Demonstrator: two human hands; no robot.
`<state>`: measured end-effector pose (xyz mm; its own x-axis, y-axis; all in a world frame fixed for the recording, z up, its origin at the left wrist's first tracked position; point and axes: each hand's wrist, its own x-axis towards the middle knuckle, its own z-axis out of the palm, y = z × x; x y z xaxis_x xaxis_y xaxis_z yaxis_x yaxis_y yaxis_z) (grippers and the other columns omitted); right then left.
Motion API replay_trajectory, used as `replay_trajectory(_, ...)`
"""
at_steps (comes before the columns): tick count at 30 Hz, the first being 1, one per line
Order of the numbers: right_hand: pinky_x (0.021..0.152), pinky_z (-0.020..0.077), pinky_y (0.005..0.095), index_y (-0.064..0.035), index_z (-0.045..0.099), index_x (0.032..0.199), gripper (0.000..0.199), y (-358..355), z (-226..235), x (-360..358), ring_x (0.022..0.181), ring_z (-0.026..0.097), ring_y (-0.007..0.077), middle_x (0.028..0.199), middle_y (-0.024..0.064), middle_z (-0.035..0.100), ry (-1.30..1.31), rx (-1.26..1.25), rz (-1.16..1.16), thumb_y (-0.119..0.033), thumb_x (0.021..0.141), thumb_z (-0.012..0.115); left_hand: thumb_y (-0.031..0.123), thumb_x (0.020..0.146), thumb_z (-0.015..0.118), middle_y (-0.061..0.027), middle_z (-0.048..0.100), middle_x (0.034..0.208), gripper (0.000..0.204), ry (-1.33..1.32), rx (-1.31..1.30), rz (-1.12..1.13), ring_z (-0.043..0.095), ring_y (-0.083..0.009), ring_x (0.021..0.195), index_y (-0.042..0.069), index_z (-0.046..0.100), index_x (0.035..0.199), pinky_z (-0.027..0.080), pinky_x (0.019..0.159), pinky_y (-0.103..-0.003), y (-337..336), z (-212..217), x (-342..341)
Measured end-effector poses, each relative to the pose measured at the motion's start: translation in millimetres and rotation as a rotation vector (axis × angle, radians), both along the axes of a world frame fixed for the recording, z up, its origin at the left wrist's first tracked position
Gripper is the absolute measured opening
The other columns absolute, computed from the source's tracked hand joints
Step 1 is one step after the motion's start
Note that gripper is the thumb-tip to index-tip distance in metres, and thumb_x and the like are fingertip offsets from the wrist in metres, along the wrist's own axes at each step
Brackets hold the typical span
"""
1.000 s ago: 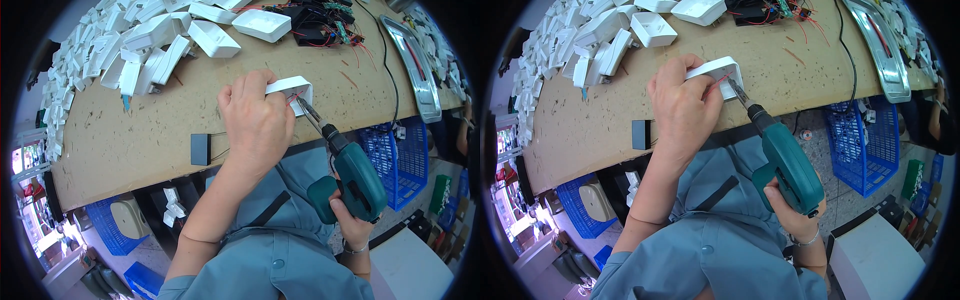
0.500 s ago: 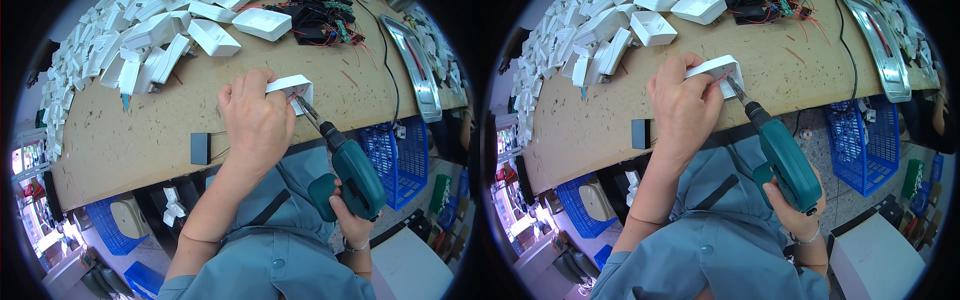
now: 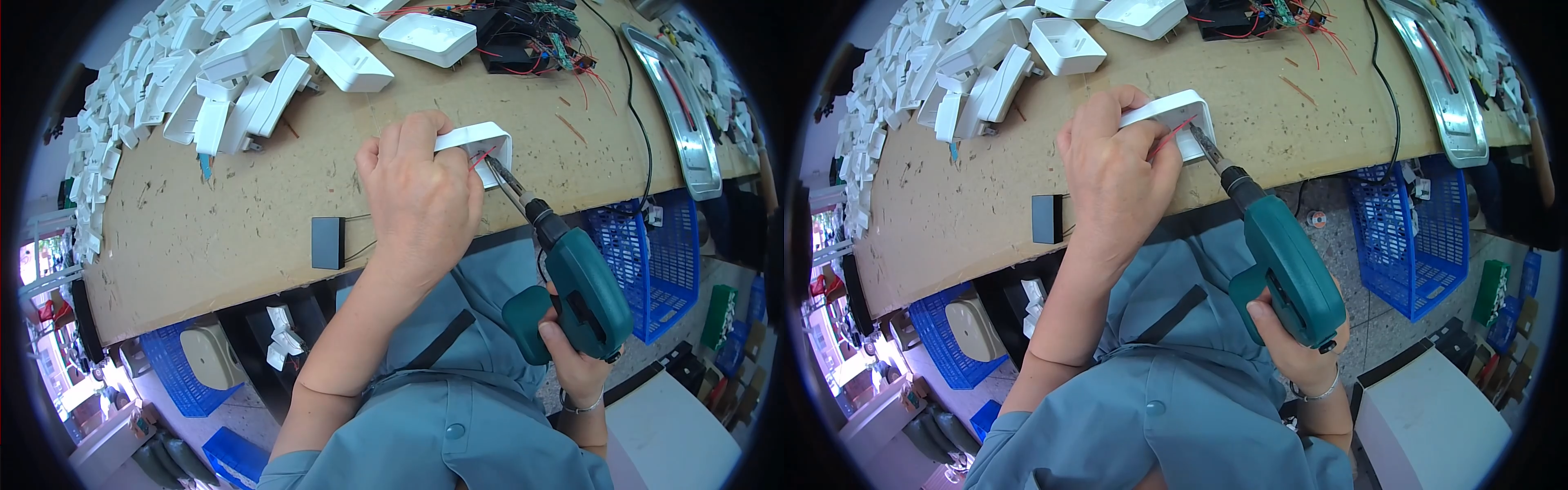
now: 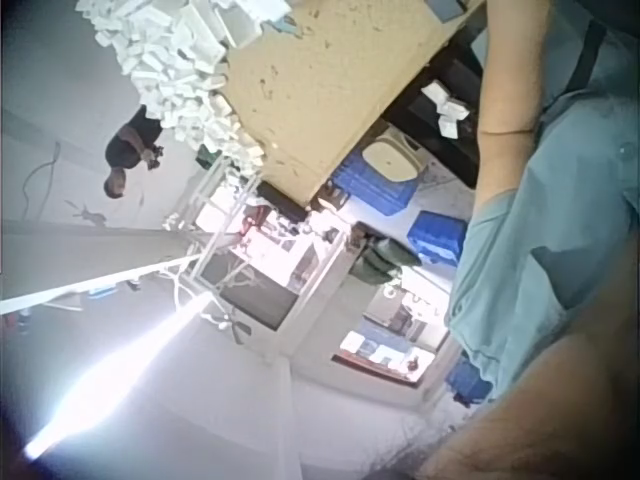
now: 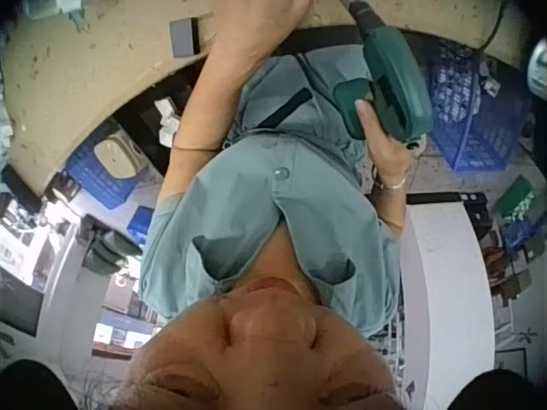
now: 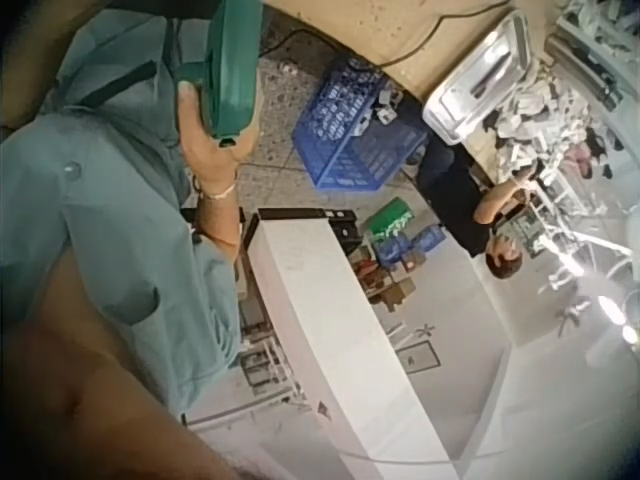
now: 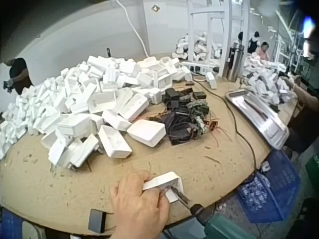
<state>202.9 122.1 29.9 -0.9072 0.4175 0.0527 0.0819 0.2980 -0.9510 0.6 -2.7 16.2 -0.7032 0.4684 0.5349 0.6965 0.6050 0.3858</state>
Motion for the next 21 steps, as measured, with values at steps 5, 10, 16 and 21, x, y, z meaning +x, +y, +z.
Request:
replay_trajectory(5, 0.074, 0.0512, 0.0288, 0.0067, 0.051, 0.124, 0.050, -0.6, -0.2, 1.6, 0.080, 0.062, 0.0142, 0.107, 0.0164, 0.065, -0.015, -0.021, 0.005, 0.005, 0.077, 0.066, 0.008, 0.064, 0.067, -0.0089, 0.054, 0.102, 0.009, -0.001, -0.008, 0.000, 0.050, -0.0254, 0.092, 0.000, 0.064, 0.068, 0.034, 0.082, -0.041, -0.3, -0.4, -0.1)
replay_trajectory(10, 0.074, 0.0509, 0.0294, 0.0076, 0.051, 0.125, 0.050, -0.7, -1.3, 2.5, 0.079, 0.062, 0.0147, 0.101, 0.0158, 0.066, 0.009, -0.035, 0.020, 0.004, 0.077, 0.066, 0.008, 0.064, 0.067, -0.0091, 0.055, 0.102, 0.009, -0.005, -0.014, 0.003, 0.051, -0.0254, 0.093, 0.000, 0.064, 0.068, 0.034, 0.083, -0.041, -0.1, 0.0, 0.0)
replay_trajectory(16, 0.068, 0.0512, 0.0279, 0.0049, 0.058, 0.109, 0.039, -4.4, 0.1, -1.1, 0.075, 0.064, 0.0151, 0.086, 0.0094, 0.065, 0.005, -0.022, -0.048, 0.004, 0.073, 0.073, 0.008, 0.064, 0.067, -0.0094, 0.055, 0.102, 0.009, 0.001, -0.005, 0.001, 0.050, -0.0253, 0.093, 0.000, 0.064, 0.068, 0.033, 0.082, -0.040, 0.2, -0.3, -0.3)
replay_trajectory(21, 0.074, 0.0515, 0.0306, 0.0084, 0.049, 0.126, 0.052, -0.8, 3.4, 6.8, 0.080, 0.062, 0.0157, 0.109, 0.0189, 0.064, -0.014, -0.071, 0.018, 0.004, 0.077, 0.065, 0.008, 0.064, 0.067, -0.0096, 0.055, 0.101, 0.009, -0.005, 0.002, 0.000, 0.050, -0.0253, 0.092, 0.000, 0.065, 0.068, 0.033, 0.081, -0.040, 0.8, -1.0, -0.2)
